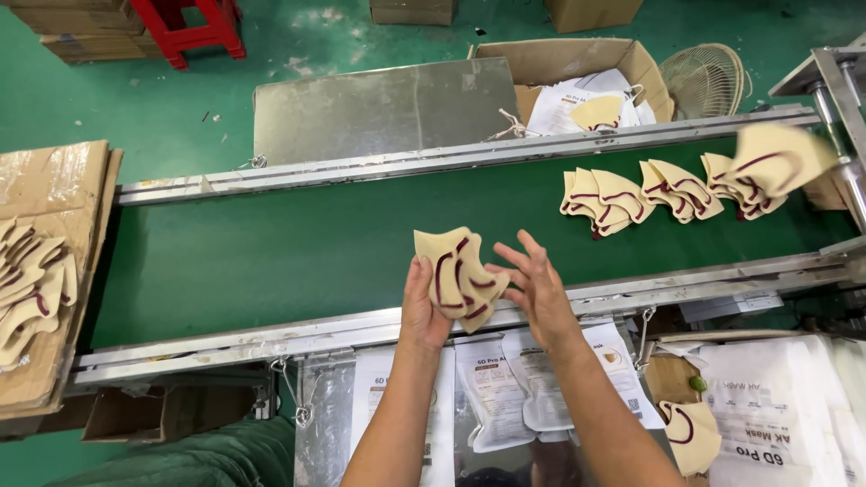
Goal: The person organizes fabric face mask components on a conveyor belt and then places stacks of the masks into plastic packaging.
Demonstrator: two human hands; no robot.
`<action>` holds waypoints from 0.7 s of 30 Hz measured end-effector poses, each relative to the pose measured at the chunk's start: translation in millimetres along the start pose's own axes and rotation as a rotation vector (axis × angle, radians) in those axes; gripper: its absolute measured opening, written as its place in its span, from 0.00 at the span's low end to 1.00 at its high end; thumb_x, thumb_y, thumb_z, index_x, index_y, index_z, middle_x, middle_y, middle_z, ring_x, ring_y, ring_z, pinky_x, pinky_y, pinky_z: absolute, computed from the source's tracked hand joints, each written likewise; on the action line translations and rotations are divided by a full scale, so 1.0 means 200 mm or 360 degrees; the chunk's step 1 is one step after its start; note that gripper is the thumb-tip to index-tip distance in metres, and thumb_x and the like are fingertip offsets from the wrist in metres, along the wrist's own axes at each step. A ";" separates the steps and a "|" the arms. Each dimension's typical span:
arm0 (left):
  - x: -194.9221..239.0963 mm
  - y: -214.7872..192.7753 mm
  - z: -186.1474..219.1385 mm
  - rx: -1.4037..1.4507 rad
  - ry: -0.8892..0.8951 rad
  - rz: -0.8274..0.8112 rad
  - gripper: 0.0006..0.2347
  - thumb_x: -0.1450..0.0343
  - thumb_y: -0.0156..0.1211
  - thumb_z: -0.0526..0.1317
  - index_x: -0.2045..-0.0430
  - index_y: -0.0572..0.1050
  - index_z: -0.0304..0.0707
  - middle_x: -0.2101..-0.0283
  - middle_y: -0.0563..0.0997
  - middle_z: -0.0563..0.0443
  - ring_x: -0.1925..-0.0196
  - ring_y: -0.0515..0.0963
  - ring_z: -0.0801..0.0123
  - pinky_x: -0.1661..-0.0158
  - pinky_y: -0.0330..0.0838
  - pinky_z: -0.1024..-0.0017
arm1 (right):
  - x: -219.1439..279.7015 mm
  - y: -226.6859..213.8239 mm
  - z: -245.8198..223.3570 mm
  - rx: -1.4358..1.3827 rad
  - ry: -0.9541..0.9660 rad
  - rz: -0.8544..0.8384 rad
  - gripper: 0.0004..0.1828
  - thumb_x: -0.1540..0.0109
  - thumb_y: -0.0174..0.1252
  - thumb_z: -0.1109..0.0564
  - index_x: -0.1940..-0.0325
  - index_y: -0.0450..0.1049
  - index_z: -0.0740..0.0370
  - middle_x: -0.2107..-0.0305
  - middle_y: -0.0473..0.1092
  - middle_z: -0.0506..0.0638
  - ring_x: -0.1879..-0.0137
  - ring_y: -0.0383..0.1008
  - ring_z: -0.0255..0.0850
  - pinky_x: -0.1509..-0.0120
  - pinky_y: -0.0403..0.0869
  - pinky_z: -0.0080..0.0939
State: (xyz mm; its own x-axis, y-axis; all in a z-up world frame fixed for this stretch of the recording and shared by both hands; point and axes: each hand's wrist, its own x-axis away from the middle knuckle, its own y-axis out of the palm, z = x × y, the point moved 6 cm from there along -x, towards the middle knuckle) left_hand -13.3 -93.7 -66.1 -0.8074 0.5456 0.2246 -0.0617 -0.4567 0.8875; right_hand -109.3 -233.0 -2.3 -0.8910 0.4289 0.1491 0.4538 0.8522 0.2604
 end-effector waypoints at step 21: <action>0.03 -0.19 -0.08 0.0250 -0.0102 0.0176 0.18 0.23 0.49 0.52 0.45 0.73 0.42 0.51 0.80 0.46 0.52 0.82 0.60 0.53 0.80 0.64 | 0.26 0.22 -0.05 0.0571 -0.0467 0.0143 0.14 0.34 0.59 0.60 0.45 0.74 0.67 0.59 0.75 0.50 0.66 0.66 0.26 0.62 0.70 0.28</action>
